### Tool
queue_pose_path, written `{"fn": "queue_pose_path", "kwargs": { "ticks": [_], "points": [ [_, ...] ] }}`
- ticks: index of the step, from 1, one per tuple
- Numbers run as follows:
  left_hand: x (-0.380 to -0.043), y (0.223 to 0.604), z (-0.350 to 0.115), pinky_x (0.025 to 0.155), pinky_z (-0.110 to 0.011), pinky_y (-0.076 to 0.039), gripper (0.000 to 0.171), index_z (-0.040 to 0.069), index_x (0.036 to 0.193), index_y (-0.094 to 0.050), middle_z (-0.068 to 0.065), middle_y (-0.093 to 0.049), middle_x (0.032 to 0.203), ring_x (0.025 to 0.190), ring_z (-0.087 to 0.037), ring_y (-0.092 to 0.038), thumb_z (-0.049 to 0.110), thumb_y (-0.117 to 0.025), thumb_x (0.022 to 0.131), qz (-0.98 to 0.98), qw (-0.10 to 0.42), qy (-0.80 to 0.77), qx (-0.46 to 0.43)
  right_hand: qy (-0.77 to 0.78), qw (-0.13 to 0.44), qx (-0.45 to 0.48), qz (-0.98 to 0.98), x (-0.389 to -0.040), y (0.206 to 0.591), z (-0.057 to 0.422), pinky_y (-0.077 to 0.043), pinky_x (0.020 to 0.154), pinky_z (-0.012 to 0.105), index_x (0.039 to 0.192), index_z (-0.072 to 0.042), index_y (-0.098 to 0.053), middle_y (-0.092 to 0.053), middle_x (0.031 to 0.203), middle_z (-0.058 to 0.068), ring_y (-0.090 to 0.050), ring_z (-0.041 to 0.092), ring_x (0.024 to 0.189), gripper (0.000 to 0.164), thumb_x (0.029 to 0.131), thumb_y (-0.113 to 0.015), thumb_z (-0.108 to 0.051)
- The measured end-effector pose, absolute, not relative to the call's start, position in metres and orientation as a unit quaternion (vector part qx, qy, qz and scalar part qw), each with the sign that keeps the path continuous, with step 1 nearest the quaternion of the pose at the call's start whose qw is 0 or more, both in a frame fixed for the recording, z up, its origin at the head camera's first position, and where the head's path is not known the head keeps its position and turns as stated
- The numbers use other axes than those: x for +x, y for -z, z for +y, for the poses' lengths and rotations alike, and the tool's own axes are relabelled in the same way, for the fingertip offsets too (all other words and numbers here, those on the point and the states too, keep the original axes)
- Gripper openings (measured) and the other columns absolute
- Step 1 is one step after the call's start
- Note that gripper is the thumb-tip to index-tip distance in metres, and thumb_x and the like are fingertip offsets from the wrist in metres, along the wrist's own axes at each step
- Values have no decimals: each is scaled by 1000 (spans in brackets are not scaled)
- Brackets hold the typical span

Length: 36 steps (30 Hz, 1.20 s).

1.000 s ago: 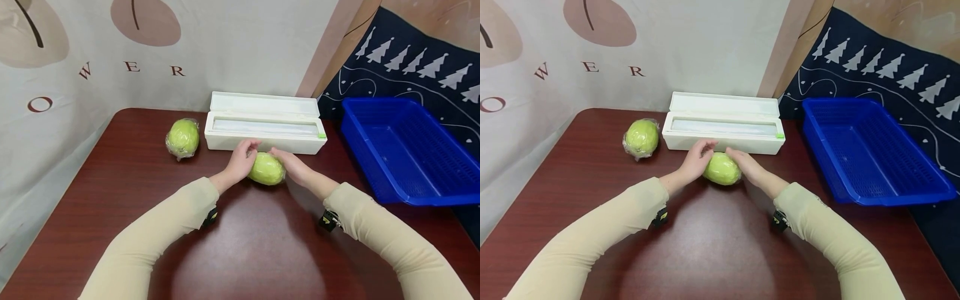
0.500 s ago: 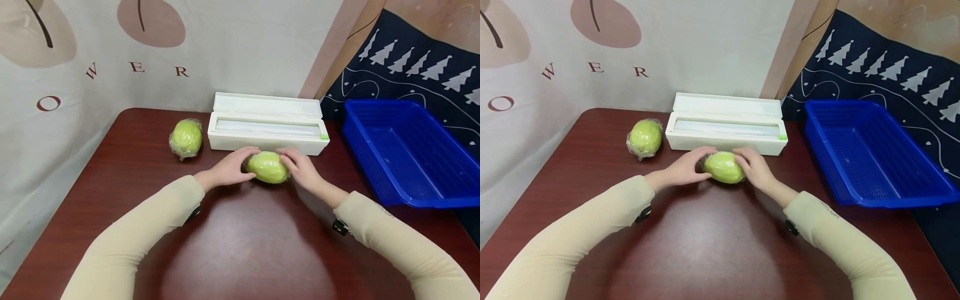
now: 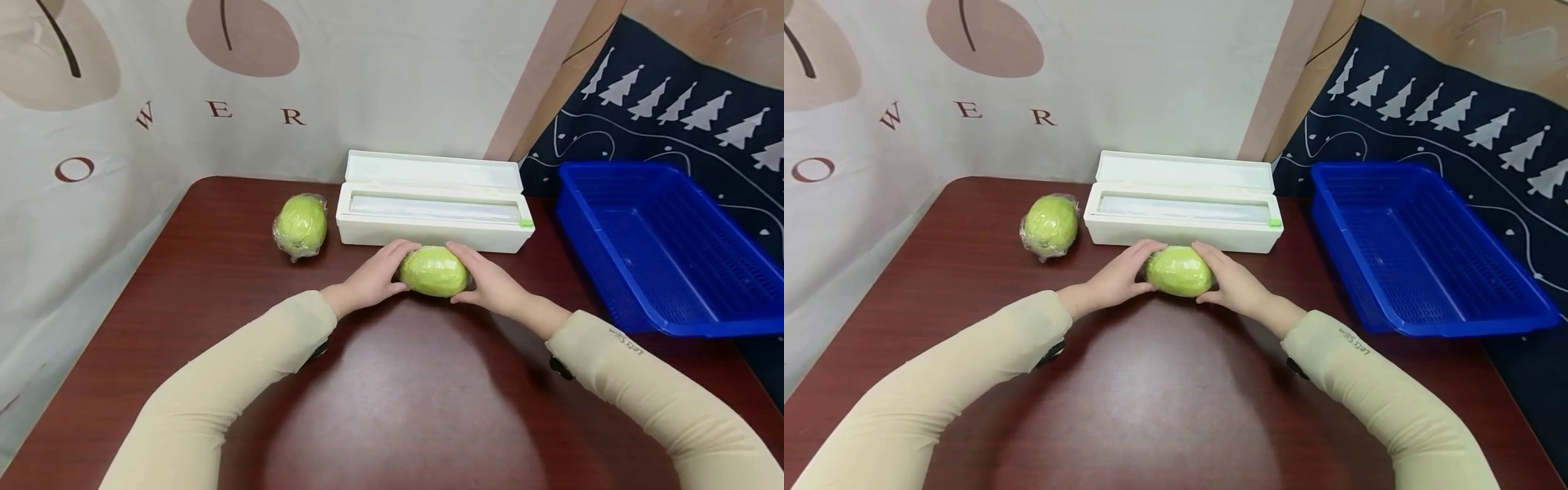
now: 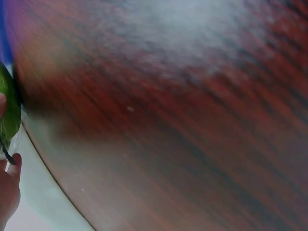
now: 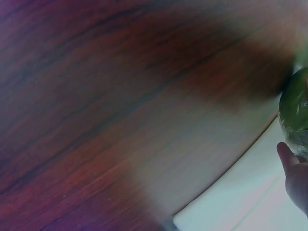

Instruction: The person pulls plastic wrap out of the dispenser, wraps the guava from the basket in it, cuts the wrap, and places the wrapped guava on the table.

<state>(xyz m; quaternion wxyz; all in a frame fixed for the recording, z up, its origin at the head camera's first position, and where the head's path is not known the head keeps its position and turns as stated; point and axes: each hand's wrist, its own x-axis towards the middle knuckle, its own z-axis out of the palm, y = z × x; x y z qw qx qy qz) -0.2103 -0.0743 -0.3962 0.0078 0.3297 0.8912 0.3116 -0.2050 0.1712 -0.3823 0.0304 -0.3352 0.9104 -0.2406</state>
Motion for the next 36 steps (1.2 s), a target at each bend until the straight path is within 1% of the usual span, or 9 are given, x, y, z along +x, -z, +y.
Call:
{"fn": "queue_pose_path", "kwargs": {
  "ticks": [7,13,16,20,24,28,30,33,36],
  "points": [
    [-212,393,-75,107,-38,-37,68,3,136,-41,-12,-49,132,125,-25,-46,16,-76,78,884,34,-329,329,274,21,-337,901,-209,384,176,-37,101,52,140,5,-36,-38,131,24,-40,37,120,92,64,-85,-13],
    [-213,394,-79,110,-40,-32,73,1,140,-32,-17,-46,139,131,-28,-42,22,-72,83,873,114,-374,291,351,115,-283,885,-210,379,181,-45,92,44,141,6,-33,-43,126,23,-48,33,112,89,68,-83,-12],
    [-211,393,-81,111,-41,-31,64,0,134,-30,-21,-45,140,131,-30,-42,21,-67,87,856,163,-417,259,410,150,-242,866,-211,381,183,-48,89,39,137,7,-34,-49,123,24,-52,30,107,79,73,-79,-8],
    [-210,392,-80,111,-41,-31,48,1,125,-36,-22,-46,139,133,-29,-41,20,-62,90,837,200,-460,219,458,170,-204,849,-212,384,184,-49,85,27,126,8,-43,-57,114,23,-55,18,100,59,77,-73,-5],
    [-210,393,-79,111,-39,-32,45,2,127,-41,-19,-44,139,132,-29,-41,25,-58,92,844,209,-462,177,455,187,-206,846,-212,385,185,-48,82,22,127,7,-46,-57,116,21,-56,17,99,54,81,-69,-10],
    [-211,394,-78,108,-39,-35,47,0,127,-45,-20,-44,135,127,-30,-44,30,-55,93,849,207,-461,154,436,201,-214,851,-211,384,183,-48,91,33,131,8,-40,-51,123,23,-53,29,109,63,81,-71,-14],
    [-211,394,-78,108,-38,-36,49,1,127,-48,-18,-47,134,126,-28,-45,35,-54,93,852,206,-459,144,411,196,-207,866,-211,383,182,-47,93,35,131,7,-42,-52,123,22,-53,27,111,66,80,-72,-20],
    [-211,395,-78,99,-34,-43,55,2,127,-49,-14,-54,128,115,-23,-53,46,-48,94,847,209,-469,136,401,208,-178,874,-211,382,179,-49,86,32,129,8,-46,-57,117,22,-57,22,98,62,82,-69,-24],
    [-210,395,-77,91,-32,-48,59,2,132,-43,-16,-52,128,108,-22,-55,48,-42,96,837,224,-486,117,431,241,-142,858,-212,381,178,-53,77,29,133,9,-40,-57,115,25,-60,15,87,62,85,-64,-23]
  ]
}}
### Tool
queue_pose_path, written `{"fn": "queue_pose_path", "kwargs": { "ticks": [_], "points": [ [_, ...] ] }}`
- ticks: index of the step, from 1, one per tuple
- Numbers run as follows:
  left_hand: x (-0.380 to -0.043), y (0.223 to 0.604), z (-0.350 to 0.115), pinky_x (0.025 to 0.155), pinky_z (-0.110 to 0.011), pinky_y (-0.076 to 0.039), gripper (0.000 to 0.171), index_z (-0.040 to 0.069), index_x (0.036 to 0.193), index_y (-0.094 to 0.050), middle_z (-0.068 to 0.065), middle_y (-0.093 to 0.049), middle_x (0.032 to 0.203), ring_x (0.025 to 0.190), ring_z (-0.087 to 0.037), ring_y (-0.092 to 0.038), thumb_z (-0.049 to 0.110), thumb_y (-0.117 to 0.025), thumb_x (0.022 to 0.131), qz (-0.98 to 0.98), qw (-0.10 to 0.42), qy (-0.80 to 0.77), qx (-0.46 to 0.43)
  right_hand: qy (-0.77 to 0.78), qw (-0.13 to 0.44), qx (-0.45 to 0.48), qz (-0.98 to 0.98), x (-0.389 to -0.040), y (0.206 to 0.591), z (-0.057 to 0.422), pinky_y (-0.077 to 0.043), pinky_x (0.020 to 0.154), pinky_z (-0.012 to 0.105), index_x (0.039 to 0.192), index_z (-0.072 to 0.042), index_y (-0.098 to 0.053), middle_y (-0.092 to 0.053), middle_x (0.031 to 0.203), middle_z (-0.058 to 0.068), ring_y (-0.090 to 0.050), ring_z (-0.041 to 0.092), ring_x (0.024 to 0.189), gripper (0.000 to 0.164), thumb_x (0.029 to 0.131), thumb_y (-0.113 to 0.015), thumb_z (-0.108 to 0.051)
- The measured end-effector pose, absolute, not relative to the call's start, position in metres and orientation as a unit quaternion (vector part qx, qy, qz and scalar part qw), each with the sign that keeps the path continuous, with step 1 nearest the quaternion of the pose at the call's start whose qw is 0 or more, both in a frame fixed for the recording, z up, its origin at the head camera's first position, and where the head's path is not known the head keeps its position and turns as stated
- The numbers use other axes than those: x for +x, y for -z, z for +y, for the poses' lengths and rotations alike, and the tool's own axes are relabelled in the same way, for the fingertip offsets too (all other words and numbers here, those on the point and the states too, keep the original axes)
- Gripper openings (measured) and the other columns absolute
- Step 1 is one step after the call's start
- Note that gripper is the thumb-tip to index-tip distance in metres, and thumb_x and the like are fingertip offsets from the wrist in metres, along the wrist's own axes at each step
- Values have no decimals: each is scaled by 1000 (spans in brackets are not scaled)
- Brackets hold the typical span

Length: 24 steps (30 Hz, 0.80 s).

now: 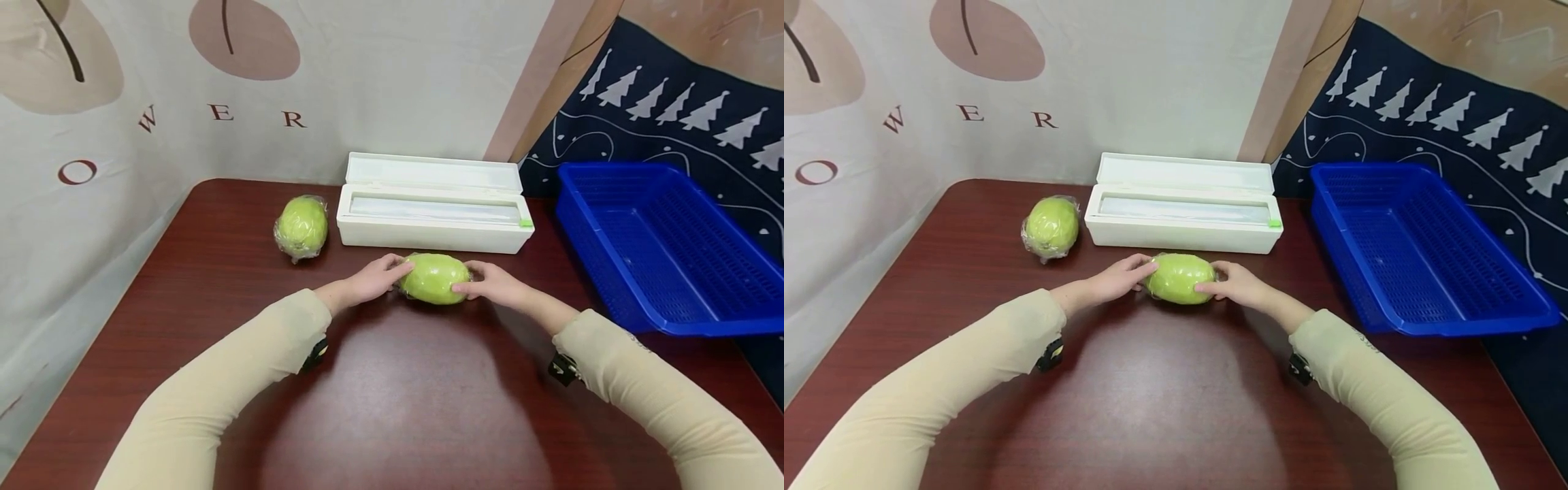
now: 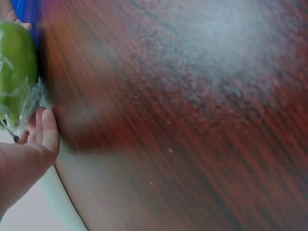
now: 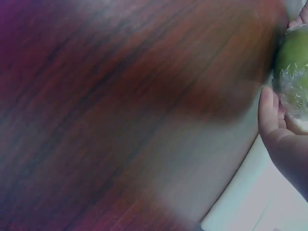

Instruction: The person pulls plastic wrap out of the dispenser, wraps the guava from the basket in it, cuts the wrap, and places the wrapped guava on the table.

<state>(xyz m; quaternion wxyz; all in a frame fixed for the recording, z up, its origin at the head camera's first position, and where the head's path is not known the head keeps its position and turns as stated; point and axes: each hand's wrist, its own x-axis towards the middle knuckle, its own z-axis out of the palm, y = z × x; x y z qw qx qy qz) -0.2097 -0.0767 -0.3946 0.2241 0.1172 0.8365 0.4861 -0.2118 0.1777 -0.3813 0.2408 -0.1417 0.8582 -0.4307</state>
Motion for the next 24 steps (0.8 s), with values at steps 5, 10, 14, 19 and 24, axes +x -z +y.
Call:
{"fn": "queue_pose_path", "kwargs": {
  "ticks": [5,10,14,19,24],
  "points": [
    [-206,388,-72,89,-33,-49,63,-1,140,-26,-22,-41,137,111,-26,-52,33,-51,94,819,236,-516,87,462,264,-115,839,-211,380,179,-57,75,32,133,8,-35,-57,113,28,-63,15,83,59,90,-58,-24],
    [-206,386,-68,90,-34,-50,64,-1,140,-24,-23,-41,134,113,-27,-52,28,-55,92,796,236,-554,66,456,315,-133,821,-208,377,181,-57,72,36,119,9,-43,-68,92,21,-68,19,75,47,94,-48,-31],
    [-205,386,-62,95,-38,-49,63,-2,142,-21,-24,-39,139,120,-33,-50,29,-51,95,777,228,-586,37,437,329,-121,829,-206,374,178,-57,69,37,116,12,-49,-69,90,20,-67,18,74,54,95,-42,-37],
    [-199,381,-54,93,-39,-51,63,-7,139,-21,-28,-38,138,114,-35,-54,31,-48,97,765,220,-605,-10,465,314,-98,822,-208,372,173,-56,79,35,138,12,-31,-51,125,30,-61,21,96,64,94,-46,-33],
    [-190,378,-50,91,-40,-51,63,-9,137,-23,-27,-40,134,99,-30,-58,31,-47,96,732,280,-620,-28,534,335,-112,768,-208,372,173,-53,86,32,143,9,-20,-46,129,28,-61,14,95,63,95,-46,-21]
  ]
}}
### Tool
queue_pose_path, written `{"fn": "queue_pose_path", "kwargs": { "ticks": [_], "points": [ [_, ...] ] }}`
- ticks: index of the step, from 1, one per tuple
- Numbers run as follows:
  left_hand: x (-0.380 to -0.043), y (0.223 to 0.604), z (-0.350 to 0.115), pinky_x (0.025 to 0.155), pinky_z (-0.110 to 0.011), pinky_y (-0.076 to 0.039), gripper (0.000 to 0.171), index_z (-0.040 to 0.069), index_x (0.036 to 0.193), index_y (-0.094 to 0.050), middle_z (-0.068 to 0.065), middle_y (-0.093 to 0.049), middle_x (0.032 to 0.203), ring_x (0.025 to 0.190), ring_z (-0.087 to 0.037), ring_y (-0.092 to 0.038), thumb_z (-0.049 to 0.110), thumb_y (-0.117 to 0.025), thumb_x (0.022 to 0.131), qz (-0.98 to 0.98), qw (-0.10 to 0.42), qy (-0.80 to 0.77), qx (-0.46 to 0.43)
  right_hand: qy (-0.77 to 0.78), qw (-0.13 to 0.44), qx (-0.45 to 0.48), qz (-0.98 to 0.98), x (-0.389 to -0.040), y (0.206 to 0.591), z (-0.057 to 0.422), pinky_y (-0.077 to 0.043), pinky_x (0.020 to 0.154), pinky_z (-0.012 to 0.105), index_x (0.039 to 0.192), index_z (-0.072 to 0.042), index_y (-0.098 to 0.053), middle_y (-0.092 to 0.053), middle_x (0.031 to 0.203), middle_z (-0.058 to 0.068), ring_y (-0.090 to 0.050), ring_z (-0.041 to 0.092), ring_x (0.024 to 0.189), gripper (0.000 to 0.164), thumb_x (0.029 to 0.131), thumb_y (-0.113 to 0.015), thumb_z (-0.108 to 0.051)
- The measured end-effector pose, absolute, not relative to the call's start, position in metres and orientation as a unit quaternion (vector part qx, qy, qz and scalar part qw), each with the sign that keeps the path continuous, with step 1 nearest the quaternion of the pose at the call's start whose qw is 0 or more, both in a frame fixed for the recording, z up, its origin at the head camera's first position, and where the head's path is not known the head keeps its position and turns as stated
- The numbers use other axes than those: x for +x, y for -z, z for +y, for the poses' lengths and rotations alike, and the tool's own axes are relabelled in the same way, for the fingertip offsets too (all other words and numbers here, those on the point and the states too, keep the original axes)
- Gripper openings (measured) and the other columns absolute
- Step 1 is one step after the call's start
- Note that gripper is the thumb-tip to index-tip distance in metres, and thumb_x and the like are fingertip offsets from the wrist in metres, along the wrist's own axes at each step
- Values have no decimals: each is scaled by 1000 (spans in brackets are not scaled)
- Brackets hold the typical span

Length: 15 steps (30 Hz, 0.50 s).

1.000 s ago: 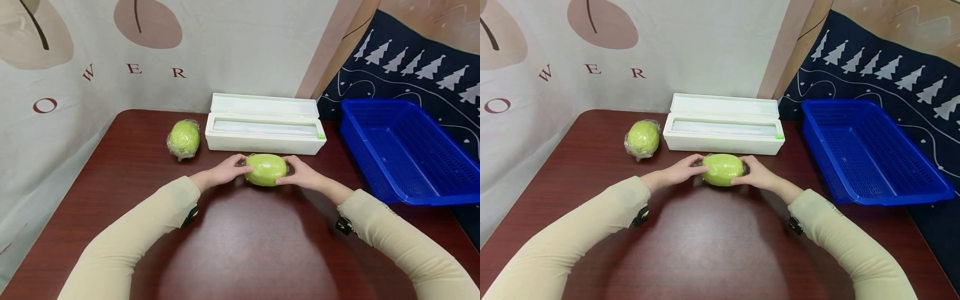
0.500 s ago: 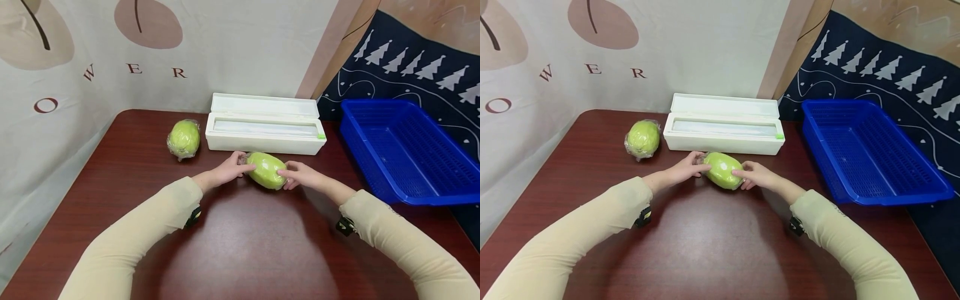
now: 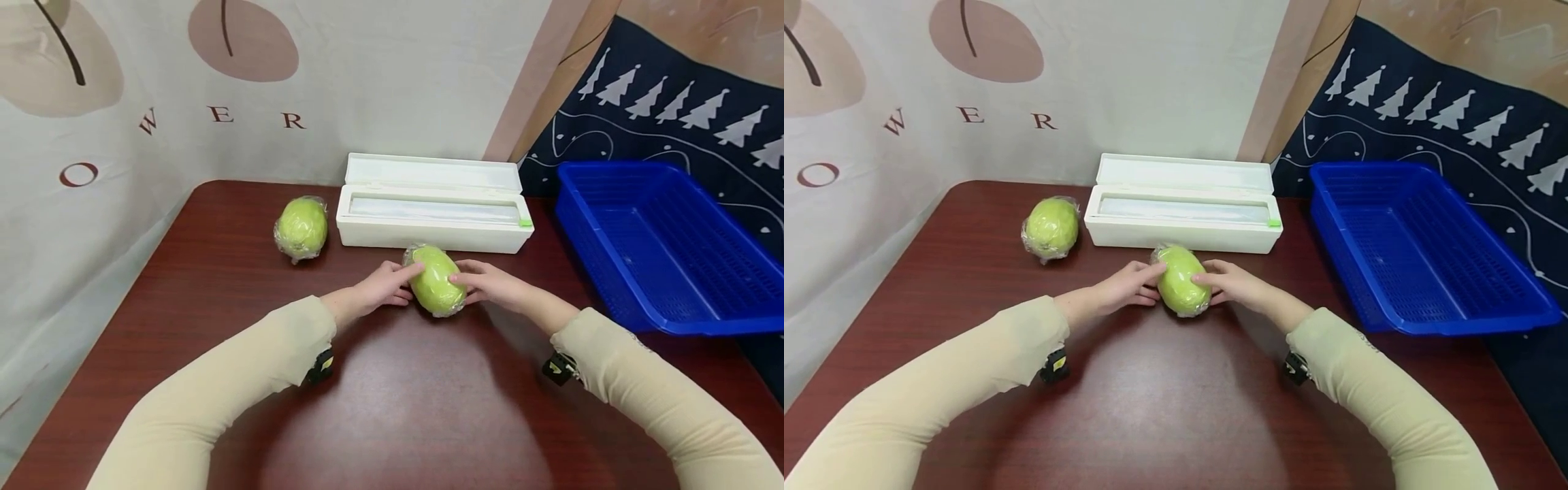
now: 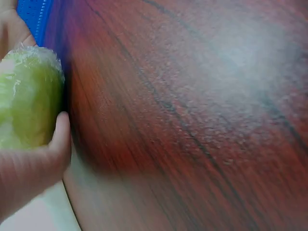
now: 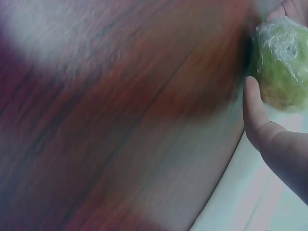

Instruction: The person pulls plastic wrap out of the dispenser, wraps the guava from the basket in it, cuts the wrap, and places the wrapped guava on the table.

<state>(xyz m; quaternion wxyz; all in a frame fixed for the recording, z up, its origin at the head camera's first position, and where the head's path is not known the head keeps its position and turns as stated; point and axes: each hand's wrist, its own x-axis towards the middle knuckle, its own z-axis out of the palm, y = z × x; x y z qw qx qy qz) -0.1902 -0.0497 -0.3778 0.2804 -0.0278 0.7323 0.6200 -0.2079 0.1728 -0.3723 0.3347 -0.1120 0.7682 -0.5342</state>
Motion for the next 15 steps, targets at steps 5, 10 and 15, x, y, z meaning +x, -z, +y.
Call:
{"fn": "queue_pose_path", "kwargs": {
  "ticks": [5,10,15],
  "points": [
    [-186,379,-46,96,-43,-48,62,-6,138,-22,-26,-39,135,105,-31,-55,27,-51,95,717,315,-622,-6,567,344,-91,743,-204,370,172,-54,83,33,139,9,-28,-59,106,9,-63,9,84,57,96,-42,-24],
    [-185,379,-43,95,-43,-49,62,-5,141,-24,-26,-42,135,113,-37,-54,28,-50,95,704,305,-641,-12,589,345,-52,729,-200,369,169,-54,84,37,138,9,-29,-60,95,3,-64,11,82,55,97,-43,-25],
    [-186,372,-43,92,-42,-51,58,-1,142,-30,-25,-47,133,110,-35,-56,28,-49,95,701,295,-650,-15,604,336,-33,722,-197,361,164,-55,83,35,137,10,-30,-61,91,2,-64,12,81,53,97,-42,-23]
  ]
}}
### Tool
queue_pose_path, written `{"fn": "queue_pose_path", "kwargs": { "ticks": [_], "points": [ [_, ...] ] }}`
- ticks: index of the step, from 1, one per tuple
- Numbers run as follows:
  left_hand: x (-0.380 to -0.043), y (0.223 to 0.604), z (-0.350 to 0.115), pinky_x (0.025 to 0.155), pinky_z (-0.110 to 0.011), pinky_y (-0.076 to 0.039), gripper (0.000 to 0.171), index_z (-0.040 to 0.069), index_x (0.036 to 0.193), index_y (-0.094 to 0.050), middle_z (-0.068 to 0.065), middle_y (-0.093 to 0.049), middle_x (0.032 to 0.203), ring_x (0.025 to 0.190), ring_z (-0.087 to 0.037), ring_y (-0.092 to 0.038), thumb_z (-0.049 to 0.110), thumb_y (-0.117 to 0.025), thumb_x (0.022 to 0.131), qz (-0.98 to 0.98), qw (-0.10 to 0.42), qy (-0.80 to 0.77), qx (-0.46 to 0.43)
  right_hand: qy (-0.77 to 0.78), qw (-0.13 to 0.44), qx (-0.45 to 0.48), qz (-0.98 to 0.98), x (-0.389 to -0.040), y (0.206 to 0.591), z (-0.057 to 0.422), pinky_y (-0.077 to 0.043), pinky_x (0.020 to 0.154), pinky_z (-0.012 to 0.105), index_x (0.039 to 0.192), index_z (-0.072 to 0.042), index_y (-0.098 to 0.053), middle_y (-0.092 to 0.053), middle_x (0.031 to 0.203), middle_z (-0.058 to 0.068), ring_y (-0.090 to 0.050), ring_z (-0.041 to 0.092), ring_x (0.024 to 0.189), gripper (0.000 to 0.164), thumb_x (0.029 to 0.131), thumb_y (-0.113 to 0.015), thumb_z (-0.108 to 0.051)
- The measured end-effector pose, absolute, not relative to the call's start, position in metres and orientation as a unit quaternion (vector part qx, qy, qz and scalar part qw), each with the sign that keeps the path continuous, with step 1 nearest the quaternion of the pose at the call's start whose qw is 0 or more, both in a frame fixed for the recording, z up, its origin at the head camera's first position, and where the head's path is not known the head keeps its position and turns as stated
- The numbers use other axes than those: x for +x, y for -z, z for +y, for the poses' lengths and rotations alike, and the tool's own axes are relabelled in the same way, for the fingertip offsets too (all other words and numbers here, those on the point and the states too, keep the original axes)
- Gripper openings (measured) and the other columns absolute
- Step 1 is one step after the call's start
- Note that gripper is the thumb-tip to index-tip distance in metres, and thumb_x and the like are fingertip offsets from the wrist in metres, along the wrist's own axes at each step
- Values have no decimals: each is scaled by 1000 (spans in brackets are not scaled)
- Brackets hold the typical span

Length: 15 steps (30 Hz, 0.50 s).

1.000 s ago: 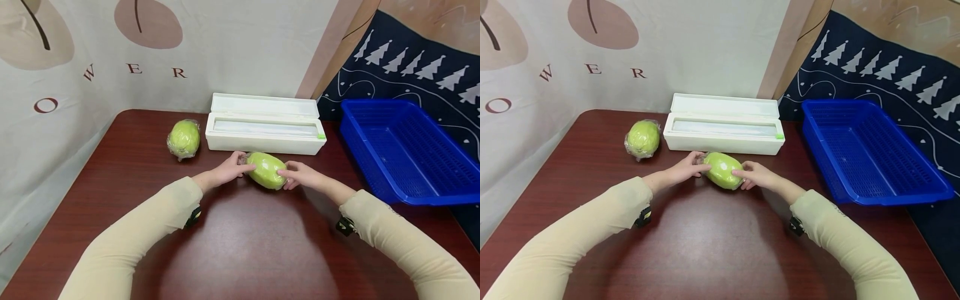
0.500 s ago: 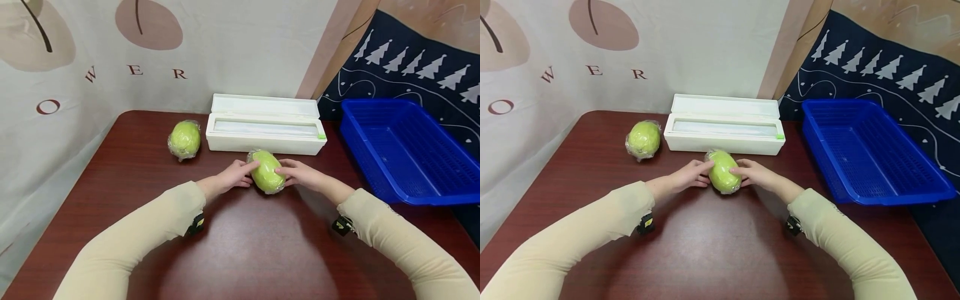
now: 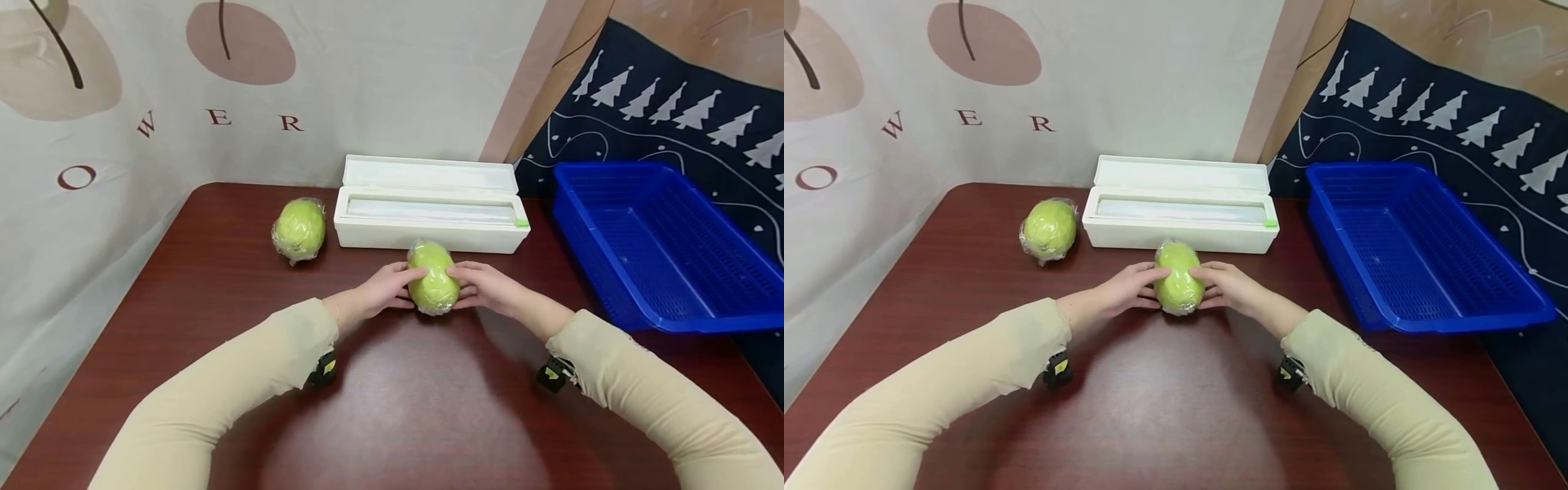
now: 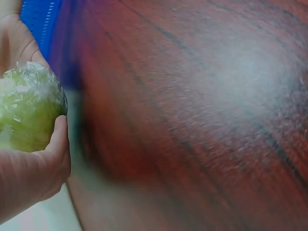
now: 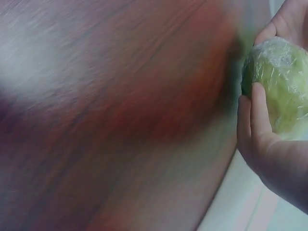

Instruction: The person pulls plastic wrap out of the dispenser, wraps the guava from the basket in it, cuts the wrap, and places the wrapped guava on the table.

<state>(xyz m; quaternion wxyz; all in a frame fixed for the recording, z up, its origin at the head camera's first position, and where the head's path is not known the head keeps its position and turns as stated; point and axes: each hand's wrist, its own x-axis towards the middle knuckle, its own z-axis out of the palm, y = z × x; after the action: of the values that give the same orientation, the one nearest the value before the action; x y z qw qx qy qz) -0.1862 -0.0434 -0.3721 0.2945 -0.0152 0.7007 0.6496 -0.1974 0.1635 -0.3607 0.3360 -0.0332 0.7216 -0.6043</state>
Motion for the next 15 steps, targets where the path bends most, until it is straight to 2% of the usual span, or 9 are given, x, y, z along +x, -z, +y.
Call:
{"fn": "queue_pose_path", "kwargs": {
  "ticks": [8,15],
  "points": [
    [-189,349,-61,91,-41,-52,54,0,140,-36,-24,-49,133,111,-36,-57,31,-45,96,709,280,-647,-3,601,333,-40,726,-197,336,144,-55,81,33,132,11,-34,-59,91,4,-64,12,81,51,98,-40,-26],
    [-187,330,-90,96,-41,-49,58,-5,142,-29,-26,-44,135,108,-32,-56,30,-42,98,735,303,-606,21,603,342,-53,719,-195,327,121,-55,82,34,130,11,-37,-60,93,6,-64,13,80,47,99,-41,-25]
  ]
}}
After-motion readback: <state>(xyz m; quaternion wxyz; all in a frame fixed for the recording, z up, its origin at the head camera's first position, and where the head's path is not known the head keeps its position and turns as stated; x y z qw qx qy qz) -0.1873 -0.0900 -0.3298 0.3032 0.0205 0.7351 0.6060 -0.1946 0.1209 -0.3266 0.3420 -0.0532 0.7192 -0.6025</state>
